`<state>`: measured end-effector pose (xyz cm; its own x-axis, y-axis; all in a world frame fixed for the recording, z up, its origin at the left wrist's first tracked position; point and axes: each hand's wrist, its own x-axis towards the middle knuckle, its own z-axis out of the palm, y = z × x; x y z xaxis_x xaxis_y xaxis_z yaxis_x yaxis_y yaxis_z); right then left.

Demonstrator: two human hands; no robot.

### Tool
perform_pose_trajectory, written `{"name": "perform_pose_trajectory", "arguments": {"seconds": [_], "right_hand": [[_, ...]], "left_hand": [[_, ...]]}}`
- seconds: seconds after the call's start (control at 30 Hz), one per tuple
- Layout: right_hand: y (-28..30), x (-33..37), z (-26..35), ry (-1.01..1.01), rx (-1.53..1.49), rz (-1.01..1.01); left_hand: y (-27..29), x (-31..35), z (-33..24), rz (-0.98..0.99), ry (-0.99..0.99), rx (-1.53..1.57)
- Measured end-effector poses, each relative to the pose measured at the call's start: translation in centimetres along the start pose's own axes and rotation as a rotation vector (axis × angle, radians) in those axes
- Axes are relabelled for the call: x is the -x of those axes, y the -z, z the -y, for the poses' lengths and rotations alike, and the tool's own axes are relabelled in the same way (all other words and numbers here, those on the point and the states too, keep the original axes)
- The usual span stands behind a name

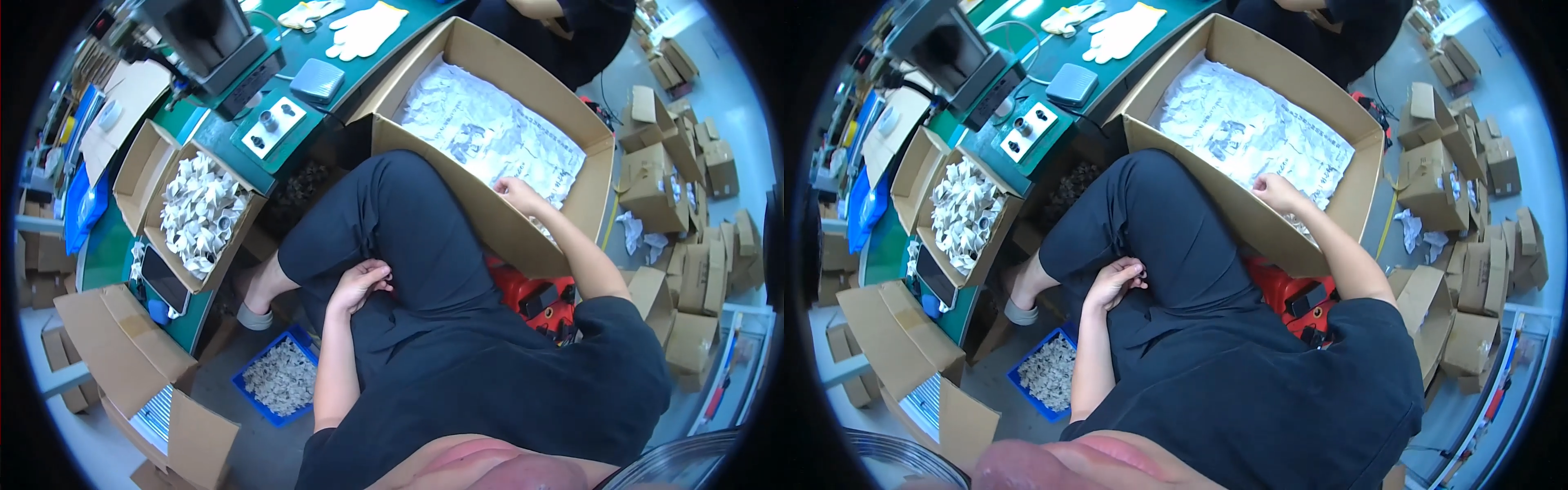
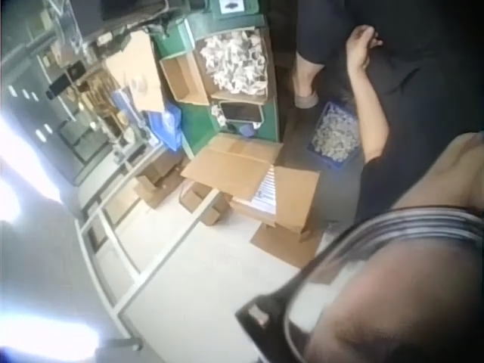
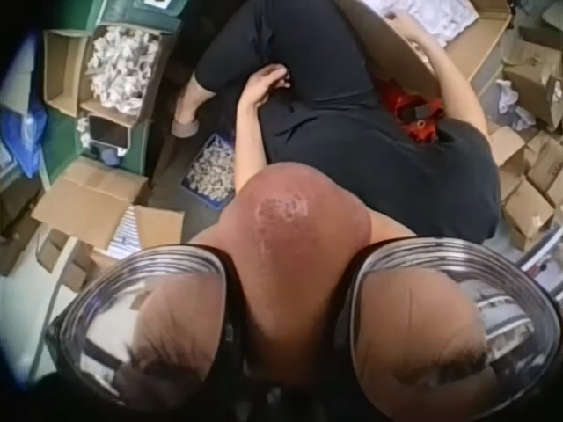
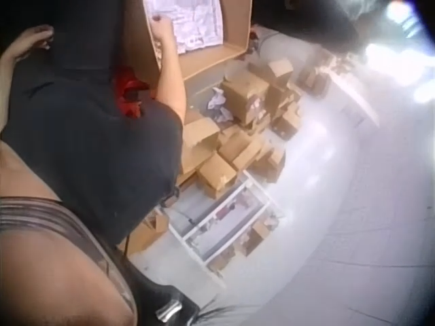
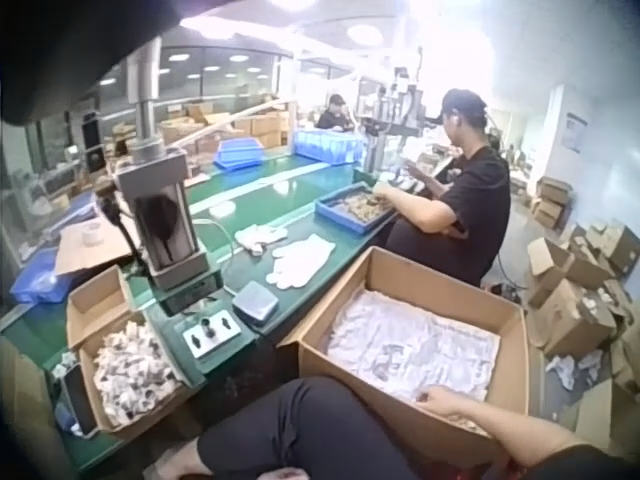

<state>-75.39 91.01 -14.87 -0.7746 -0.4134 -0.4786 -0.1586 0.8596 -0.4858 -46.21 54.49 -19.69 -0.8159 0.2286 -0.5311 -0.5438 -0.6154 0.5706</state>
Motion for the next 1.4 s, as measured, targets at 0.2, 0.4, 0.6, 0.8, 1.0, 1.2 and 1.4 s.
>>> {"name": "perform_pose_trajectory", "arguments": {"seconds": [0.2, 0.4, 0.6, 0.8, 1.0, 1.2, 1.4], "right_hand": [[-1.4, -0.5, 0.2, -0.045, 0.018, -0.012], [1.0, -1.2, 2.8, -0.047, -0.288, -0.264], [6.0, -3.0, 24.5, 0.451, -0.757, -0.144], [2.3, -9.7, 38.6, 0.712, -0.753, 0.113], [1.2, -11.8, 42.0, 0.588, -0.778, 0.375], [1.1, -11.3, 42.6, 0.604, -0.712, 0.397], [1.6, -10.9, 43.7, 0.548, -0.522, 0.393]], "left_hand": [[0.3, 1.1, 0.4, -0.095, -0.027, -0.026], [1.4, 2.1, 1.0, -0.069, -0.065, -0.018], [1.3, 1.8, 0.9, -0.023, -0.052, 0.007], [1.0, 1.0, 0.7, -0.016, -0.072, -0.018], [1.6, 1.9, 0.7, -0.028, -0.099, -0.019], [2.8, 1.5, 0.9, 0.02, -0.041, 0.006], [2.4, 0.8, 0.1, 0.041, -0.002, 0.007]]}}
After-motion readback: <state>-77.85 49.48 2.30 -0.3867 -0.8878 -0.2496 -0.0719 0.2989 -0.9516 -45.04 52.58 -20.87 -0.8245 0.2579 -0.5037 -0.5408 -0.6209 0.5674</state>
